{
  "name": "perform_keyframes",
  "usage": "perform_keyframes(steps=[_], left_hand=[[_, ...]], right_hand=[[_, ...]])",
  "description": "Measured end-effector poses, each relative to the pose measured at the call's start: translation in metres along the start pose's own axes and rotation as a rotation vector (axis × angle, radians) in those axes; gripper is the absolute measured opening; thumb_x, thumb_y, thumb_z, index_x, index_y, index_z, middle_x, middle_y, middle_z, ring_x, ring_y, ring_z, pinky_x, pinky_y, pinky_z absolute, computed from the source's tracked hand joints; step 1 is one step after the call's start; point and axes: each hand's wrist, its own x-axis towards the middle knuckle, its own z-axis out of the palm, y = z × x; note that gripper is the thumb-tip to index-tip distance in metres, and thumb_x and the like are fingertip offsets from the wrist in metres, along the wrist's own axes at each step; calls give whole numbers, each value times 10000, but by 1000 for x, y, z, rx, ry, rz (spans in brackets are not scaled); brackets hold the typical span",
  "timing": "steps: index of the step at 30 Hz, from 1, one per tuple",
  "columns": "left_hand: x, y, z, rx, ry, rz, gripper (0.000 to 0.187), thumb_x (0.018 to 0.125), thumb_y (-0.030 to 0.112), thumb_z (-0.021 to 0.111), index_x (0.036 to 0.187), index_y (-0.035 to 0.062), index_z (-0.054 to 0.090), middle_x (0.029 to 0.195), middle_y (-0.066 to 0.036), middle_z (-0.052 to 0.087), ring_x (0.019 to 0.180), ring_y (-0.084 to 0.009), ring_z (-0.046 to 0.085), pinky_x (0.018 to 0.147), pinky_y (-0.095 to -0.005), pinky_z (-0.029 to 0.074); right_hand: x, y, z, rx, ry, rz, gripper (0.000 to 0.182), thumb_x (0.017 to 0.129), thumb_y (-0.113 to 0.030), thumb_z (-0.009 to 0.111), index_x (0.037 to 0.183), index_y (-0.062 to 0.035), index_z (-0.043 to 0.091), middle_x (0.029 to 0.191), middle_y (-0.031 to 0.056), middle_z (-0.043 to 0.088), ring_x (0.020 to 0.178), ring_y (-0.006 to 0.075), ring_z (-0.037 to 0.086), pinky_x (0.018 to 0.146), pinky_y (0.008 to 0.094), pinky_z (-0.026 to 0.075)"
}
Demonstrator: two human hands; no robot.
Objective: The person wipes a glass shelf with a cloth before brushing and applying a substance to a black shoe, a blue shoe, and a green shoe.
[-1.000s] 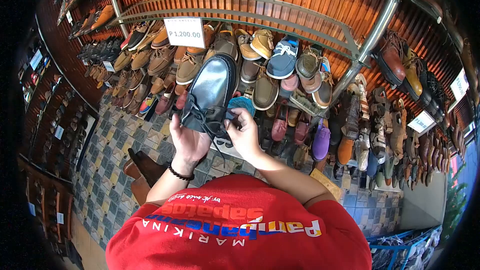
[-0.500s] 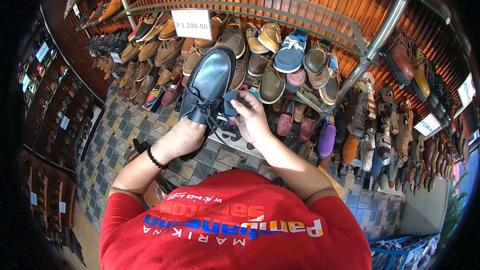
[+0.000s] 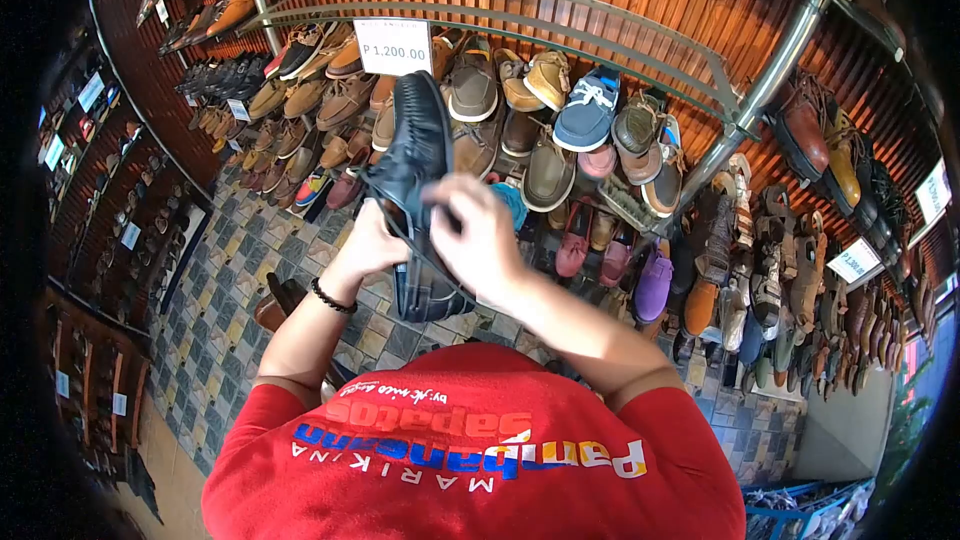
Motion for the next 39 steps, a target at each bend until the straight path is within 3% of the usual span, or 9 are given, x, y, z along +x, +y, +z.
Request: perform_keyframes(steps=[5,9,12,21,26,29,31,33,39], left_hand=[[-3,-40,2,-189,-165,-89,580,586,336,816,944,-19,529,768,-20,477,715,-122,426,616,-314,400],[0,-66,13,-13,-212,-4,537,561,309,816,876,-3,515,762,-12,445,724,-125,422,606,-312,384],[2,-59,3,-203,-193,-170,542,543,278,830,898,10,520,785,26,447,732,-78,403,603,-268,371],[5,-17,3,-449,-103,-46,615,580,190,817,1086,-16,532,1006,-18,572,944,-107,502,849,-265,415],[-1,-52,-3,-308,47,-59,577,561,308,836,924,-26,537,797,7,530,696,-67,458,564,-239,393],[2,-32,18,-203,-5,102,622,629,286,784,1106,-23,532,1031,-115,608,925,-169,565,820,-329,452],[-2,-16,9,103,-88,-46,582,649,249,769,1122,3,534,1067,-135,602,969,-219,572,845,-363,451],[2,-37,14,-19,154,161,443,688,120,755,1077,32,561,967,-36,621,921,-125,562,799,-291,465],[1,-34,-7,21,201,90,477,698,86,728,1112,-18,513,1044,-110,604,945,-203,582,845,-338,466]], right_hand=[[-12,-2,-18,-39,-195,-238,241,701,0,639,938,-33,621,982,128,574,932,283,580,825,373,479],[43,30,-25,-132,23,-70,215,725,27,564,928,-26,611,941,143,586,920,313,577,813,363,484],[1,-9,-24,-61,-185,-278,212,725,12,573,928,-34,617,935,131,588,913,290,577,810,367,482],[23,0,-24,-88,-203,-126,178,748,21,567,913,-18,618,933,133,590,861,278,592,775,350,490],[-9,-9,-14,-17,-185,-113,231,687,56,585,907,3,631,903,132,619,891,270,608,792,340,493],[36,17,-6,0,40,24,189,746,11,582,930,-5,616,917,139,606,890,283,602,796,339,481],[40,6,-3,0,23,-3,176,754,11,578,925,0,615,909,140,607,878,278,604,790,331,479],[26,-3,2,14,-71,39,162,760,8,589,919,6,614,902,139,605,865,281,602,779,336,479],[-24,-2,-1,58,-176,-64,208,720,37,630,923,-7,647,889,118,606,796,257,607,700,320,495]])
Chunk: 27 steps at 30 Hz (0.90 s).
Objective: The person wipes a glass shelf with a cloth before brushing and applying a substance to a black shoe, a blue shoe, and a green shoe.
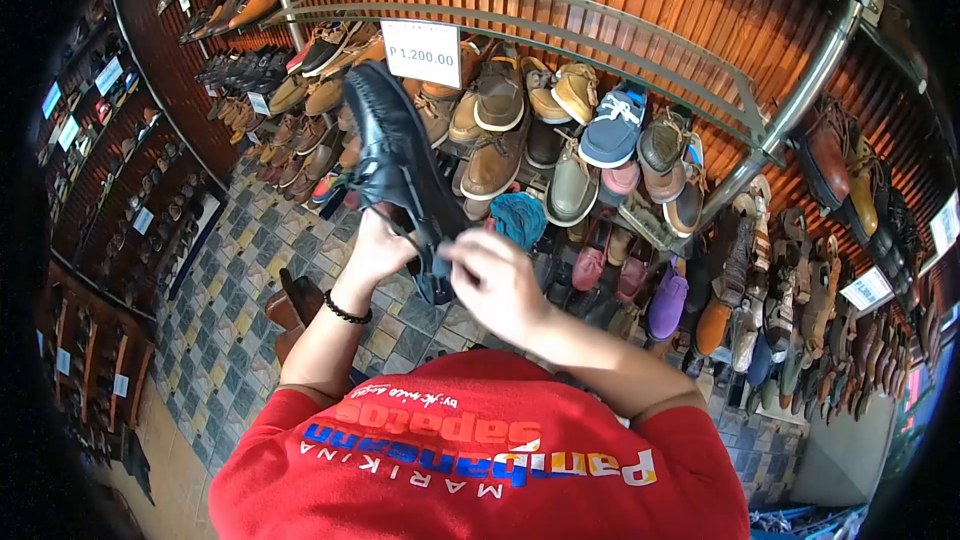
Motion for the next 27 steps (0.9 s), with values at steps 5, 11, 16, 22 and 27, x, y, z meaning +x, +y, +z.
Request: perform_keyframes(steps=[5,11,16,22,27], left_hand=[[-1,19,18,239,36,195,472,702,102,704,1121,10,508,1050,-135,588,973,-227,566,835,-345,456],[-3,18,4,196,244,-57,353,710,67,681,1032,-25,567,928,-111,647,839,-185,614,761,-322,498],[-3,20,30,153,189,136,373,719,70,680,1058,8,538,928,-118,601,894,-228,586,794,-327,470],[2,24,9,118,439,56,331,730,8,674,1038,-26,556,970,-92,628,870,-174,604,794,-319,492],[-1,18,20,149,410,105,305,735,1,667,1019,-32,561,943,-86,634,848,-177,607,785,-313,495]], right_hand=[[47,6,1,-44,172,-29,202,748,13,614,949,5,634,892,154,611,823,277,615,729,334,502],[-1,6,-1,-73,39,-45,213,714,34,638,926,17,635,904,149,600,804,284,610,718,346,503],[42,-4,1,-90,161,-68,187,722,18,624,908,-4,627,883,165,608,806,294,608,727,344,498],[-1,6,-8,-212,48,-90,199,688,15,651,886,7,627,892,141,599,817,274,610,729,346,511],[34,-4,-4,-83,171,-12,222,706,3,653,927,-2,629,879,148,613,801,292,608,718,340,498]])
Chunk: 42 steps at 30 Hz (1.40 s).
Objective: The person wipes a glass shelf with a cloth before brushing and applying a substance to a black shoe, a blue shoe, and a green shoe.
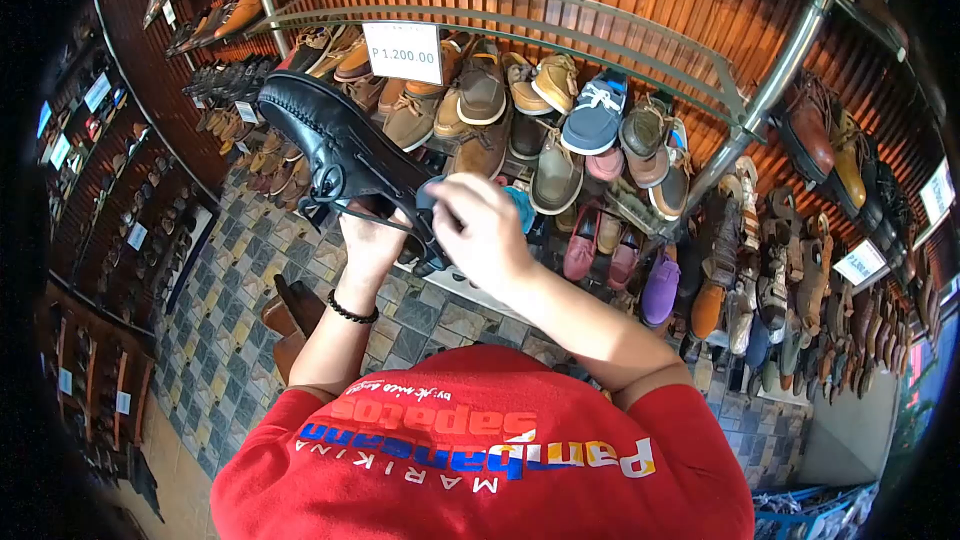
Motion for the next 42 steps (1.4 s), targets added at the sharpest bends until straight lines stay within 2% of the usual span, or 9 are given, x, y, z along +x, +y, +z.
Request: perform_keyframes(steps=[4,7,12,16,21,24,30,34,42], left_hand=[[7,9,-10,-200,46,-163,298,728,-2,665,1003,-39,558,942,-92,630,844,-177,603,781,-305,493],[1,3,-8,85,5,-177,313,727,-5,667,1017,-39,554,944,-90,628,860,-172,600,803,-299,481],[7,6,-9,-340,142,-227,312,737,37,678,1012,-46,555,952,-87,621,875,-180,589,819,-322,467],[6,-5,-13,-196,189,-164,321,758,44,666,1035,-28,519,972,-79,597,879,-154,561,787,-285,454],[13,-9,-17,-674,319,-232,307,760,8,634,1026,-12,482,1002,-85,567,900,-172,559,812,-310,461],[10,-12,-19,-918,290,-261,323,792,3,617,1073,-3,459,1058,-91,546,910,-183,565,816,-311,477],[-17,-35,-3,-621,60,-398,262,856,94,588,1101,39,511,1027,-58,578,915,-173,571,803,-324,489],[-18,-12,15,-1111,181,-615,283,845,102,597,1114,52,524,1035,-58,584,941,-163,569,820,-315,490],[-19,-48,20,-708,140,-408,195,871,118,552,1053,51,540,995,-35,593,869,-130,564,793,-303,481]], right_hand=[[-23,4,-12,-63,-72,-146,202,706,6,659,905,-6,623,879,142,596,817,291,602,744,357,498],[-5,16,-10,-11,43,201,177,733,-2,634,910,1,630,856,143,610,795,272,615,711,326,498],[-28,-3,-7,-40,-51,-104,205,709,11,647,912,-9,635,899,144,615,841,271,619,750,331,495],[-18,25,-8,31,71,241,210,705,15,660,912,-8,629,926,138,608,832,254,616,734,334,499],[-32,0,-1,23,-51,-102,239,709,14,663,939,-15,603,927,136,593,838,254,605,734,316,489],[-27,11,2,162,42,189,242,668,58,638,894,-6,580,945,128,582,846,239,588,702,290,474],[0,-3,-1,83,51,-112,305,660,69,634,955,-8,616,933,130,594,810,250,600,685,304,483],[21,-18,-1,21,65,-250,277,670,48,644,939,-18,639,903,125,603,774,262,600,678,331,496],[3,-13,12,8,-99,-422,267,665,2,674,928,5,629,931,143,571,810,315,580,739,386,489]])
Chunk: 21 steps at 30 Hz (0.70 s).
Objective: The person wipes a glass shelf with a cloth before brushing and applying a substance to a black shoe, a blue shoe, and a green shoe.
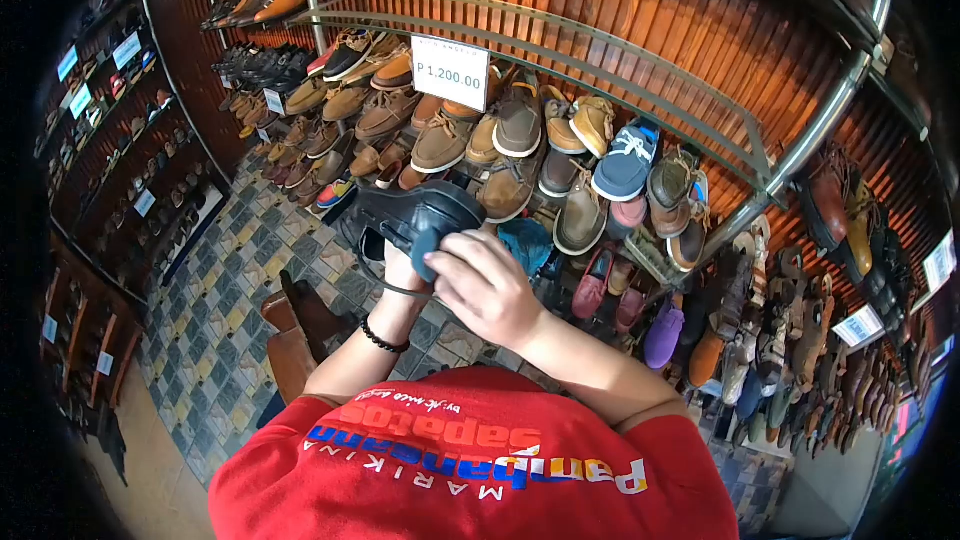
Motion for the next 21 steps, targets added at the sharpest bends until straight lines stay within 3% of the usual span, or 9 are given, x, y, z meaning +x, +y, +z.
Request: perform_keyframes(steps=[1,3,7,8,11,15,16,17,21], left_hand=[[-2,23,11,-314,70,-229,202,880,146,551,1062,58,547,1000,-34,597,877,-129,573,806,-298,474],[3,22,0,-510,57,-239,222,892,207,546,1063,65,550,1007,-37,601,894,-136,579,805,-294,472],[-7,23,20,-511,20,-284,259,896,264,539,1064,67,538,1030,-50,588,901,-160,581,802,-318,490],[-10,26,21,-630,-5,-396,276,892,268,545,1079,66,528,1032,-53,581,903,-163,580,798,-321,497],[-6,30,18,-666,-103,-406,276,897,311,504,1028,75,561,968,-43,605,877,-161,589,764,-309,500],[3,42,23,-638,185,-494,287,903,319,479,1014,72,575,959,-55,626,878,-180,595,790,-322,491],[6,36,22,-675,130,-463,286,901,316,486,1016,69,572,965,-57,623,891,-178,591,794,-320,491],[7,29,21,-711,76,-435,285,899,314,494,1017,66,568,971,-58,621,904,-176,587,798,-319,492],[5,36,20,-784,18,-560,179,845,219,560,940,69,581,920,-56,619,842,-173,581,783,-305,486]], right_hand=[[-6,1,-1,-2,-15,82,230,667,40,657,894,13,624,927,147,583,801,309,590,724,369,494],[-23,23,8,8,-116,235,251,676,23,656,921,6,609,951,144,575,829,293,592,737,347,496],[22,2,3,-24,124,59,297,672,22,654,964,-25,626,965,118,579,841,287,590,758,367,483],[23,7,6,-42,30,1,333,660,-12,674,989,-39,632,967,104,572,864,284,577,783,388,463],[-9,25,14,-46,20,-56,313,660,-46,683,970,-48,636,962,95,569,859,271,564,792,409,425],[-40,38,23,-101,8,200,277,641,-39,688,914,-63,646,907,69,603,824,223,578,842,389,375],[-20,30,20,-121,104,140,286,629,-16,682,912,-50,650,855,82,613,793,239,574,817,400,392],[-5,21,15,-113,118,118,284,663,-56,680,945,-74,649,928,59,608,835,210,587,855,397,362],[-13,31,21,-88,12,12,320,652,-69,673,970,-92,643,989,59,584,903,227,567,872,426,341]])
